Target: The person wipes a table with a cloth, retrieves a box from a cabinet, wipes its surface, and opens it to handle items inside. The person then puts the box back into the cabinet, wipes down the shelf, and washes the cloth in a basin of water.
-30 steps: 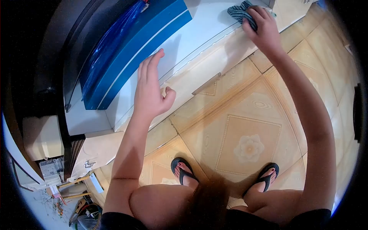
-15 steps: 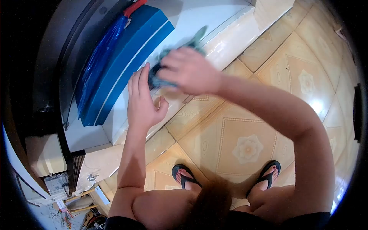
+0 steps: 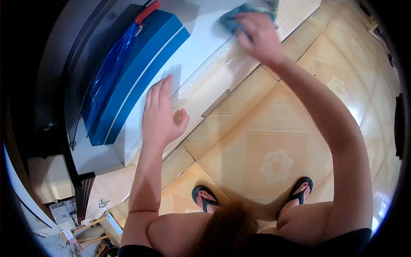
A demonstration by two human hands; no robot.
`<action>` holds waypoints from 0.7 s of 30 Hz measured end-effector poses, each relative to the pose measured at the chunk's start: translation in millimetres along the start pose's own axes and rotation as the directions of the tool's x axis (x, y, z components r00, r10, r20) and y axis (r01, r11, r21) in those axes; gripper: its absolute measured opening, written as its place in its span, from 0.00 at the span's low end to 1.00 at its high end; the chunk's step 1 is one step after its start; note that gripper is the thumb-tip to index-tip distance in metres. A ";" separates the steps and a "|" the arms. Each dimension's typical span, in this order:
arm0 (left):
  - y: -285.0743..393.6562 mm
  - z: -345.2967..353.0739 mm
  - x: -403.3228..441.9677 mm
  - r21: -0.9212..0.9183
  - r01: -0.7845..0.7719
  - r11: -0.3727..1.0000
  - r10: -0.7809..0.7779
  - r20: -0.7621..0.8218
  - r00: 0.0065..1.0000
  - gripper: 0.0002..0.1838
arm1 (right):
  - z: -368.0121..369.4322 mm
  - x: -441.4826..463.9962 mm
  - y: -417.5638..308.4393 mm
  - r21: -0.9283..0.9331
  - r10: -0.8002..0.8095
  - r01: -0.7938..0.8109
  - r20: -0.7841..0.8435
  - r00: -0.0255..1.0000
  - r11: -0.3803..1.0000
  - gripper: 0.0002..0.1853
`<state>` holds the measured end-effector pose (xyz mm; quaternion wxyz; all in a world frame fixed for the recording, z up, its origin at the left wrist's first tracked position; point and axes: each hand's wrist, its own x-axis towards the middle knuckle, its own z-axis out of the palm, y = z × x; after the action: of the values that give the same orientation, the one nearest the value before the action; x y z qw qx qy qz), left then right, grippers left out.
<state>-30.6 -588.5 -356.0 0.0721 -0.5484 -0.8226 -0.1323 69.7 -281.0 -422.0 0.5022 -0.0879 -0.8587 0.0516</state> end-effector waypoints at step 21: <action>-1.8 0.7 1.9 0.011 -0.019 1.000 0.019 0.001 1.000 0.41 | -4.5 50.1 -10.4 -0.340 0.347 -0.175 0.556 0.755 0.924 0.23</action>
<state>-33.0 -587.2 -356.4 0.0756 -0.5557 -0.8182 -0.1269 48.6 -281.0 -375.3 0.1715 -0.2535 -0.9515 0.0310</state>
